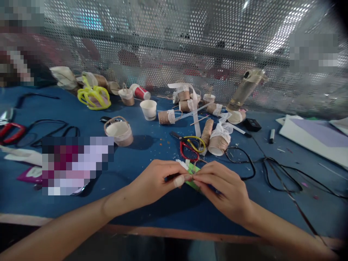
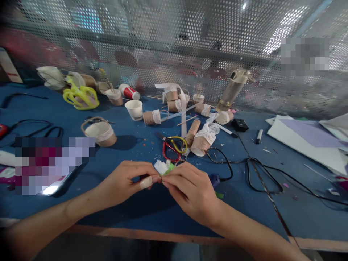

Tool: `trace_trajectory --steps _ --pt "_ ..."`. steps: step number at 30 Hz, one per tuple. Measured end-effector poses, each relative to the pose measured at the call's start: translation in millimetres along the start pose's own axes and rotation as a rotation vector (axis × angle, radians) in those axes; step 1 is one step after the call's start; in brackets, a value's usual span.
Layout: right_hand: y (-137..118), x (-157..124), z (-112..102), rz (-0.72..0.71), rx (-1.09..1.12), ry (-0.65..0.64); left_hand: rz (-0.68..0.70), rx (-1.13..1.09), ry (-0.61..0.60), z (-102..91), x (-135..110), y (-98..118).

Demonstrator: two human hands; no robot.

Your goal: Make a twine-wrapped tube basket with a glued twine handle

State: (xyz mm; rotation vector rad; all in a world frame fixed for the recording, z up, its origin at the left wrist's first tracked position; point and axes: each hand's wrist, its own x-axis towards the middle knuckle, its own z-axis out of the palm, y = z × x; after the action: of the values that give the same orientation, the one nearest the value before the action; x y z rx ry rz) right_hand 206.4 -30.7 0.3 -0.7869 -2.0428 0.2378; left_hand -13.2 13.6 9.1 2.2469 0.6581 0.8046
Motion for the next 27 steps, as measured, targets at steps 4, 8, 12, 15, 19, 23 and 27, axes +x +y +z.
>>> trace_trajectory --steps 4,8,12,15,19,23,27 --pt "-0.5 2.0 -0.6 -0.011 0.0 -0.006 0.0 -0.02 -0.017 -1.8 1.5 0.5" --pt "1.7 1.7 -1.4 -0.017 0.009 -0.024 -0.063 -0.088 -0.054 -2.4 1.4 -0.4" --pt "3.3 -1.2 -1.1 -0.02 0.015 -0.018 -0.245 -0.202 -0.11 -3.4 1.1 0.5" --pt "2.8 -1.6 -0.9 -0.027 0.012 -0.004 -0.329 -0.284 -0.15 -4.2 1.2 1.3" --pt "2.5 3.3 -8.3 -0.047 -0.022 -0.013 -0.393 -0.379 -0.147 -5.0 2.9 1.7" --pt "7.6 1.7 -31.2 -0.013 -0.125 -0.138 -0.458 -0.481 -0.171 -6.3 5.4 2.6" --pt "15.2 -21.9 -61.0 0.134 -0.321 -0.451 -0.48 -0.535 -0.201 -6.8 5.4 2.9"
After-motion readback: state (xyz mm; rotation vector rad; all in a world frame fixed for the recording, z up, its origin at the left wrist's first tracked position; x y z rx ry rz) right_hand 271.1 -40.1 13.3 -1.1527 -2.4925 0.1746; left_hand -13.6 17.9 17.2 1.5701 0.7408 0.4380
